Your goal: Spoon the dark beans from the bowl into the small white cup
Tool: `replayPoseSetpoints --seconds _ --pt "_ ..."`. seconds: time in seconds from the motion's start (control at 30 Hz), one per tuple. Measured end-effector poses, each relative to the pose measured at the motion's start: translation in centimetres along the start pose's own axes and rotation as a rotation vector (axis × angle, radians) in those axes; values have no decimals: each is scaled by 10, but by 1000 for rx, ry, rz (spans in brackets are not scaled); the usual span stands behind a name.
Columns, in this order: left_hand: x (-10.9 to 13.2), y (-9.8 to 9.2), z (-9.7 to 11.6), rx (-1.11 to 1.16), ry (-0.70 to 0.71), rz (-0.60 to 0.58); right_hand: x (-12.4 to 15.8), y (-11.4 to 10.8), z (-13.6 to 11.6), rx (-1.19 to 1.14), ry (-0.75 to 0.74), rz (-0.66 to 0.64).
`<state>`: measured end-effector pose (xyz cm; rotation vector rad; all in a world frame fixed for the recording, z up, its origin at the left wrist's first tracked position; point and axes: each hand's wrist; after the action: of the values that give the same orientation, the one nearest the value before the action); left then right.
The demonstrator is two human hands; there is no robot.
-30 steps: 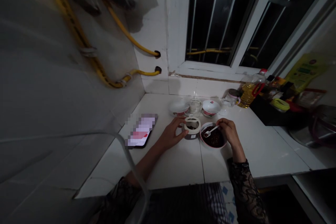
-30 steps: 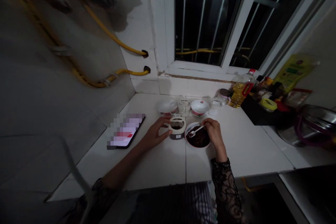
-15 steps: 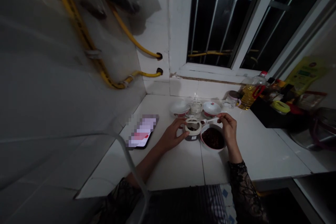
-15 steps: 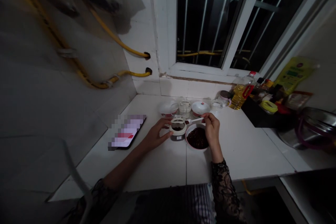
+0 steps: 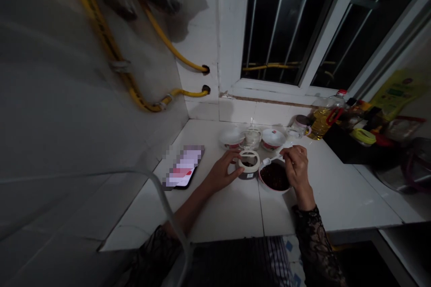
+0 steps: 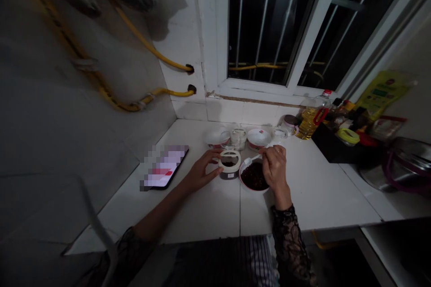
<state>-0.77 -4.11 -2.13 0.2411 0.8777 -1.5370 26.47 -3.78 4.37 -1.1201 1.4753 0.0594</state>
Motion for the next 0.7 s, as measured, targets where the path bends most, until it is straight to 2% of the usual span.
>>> replayPoseSetpoints --seconds 0.2,0.27,0.47,0.7 --pt "0 1 0 3 8 17 4 6 6 9 56 -347" --pt "0 1 0 -5 8 11 4 9 3 -37 111 -414" --pt "0 0 0 -15 10 8 5 8 5 -142 287 -433" --pt "0 0 2 -14 -6 4 8 7 16 -174 437 -314"
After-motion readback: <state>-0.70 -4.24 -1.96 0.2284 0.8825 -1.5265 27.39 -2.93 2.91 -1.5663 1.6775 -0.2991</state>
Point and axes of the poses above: each hand's wrist, its own x-axis away from the middle knuckle, its own y-axis out of the palm, z = x × y, and after that the axes turned 4 degrees about z, right-handed
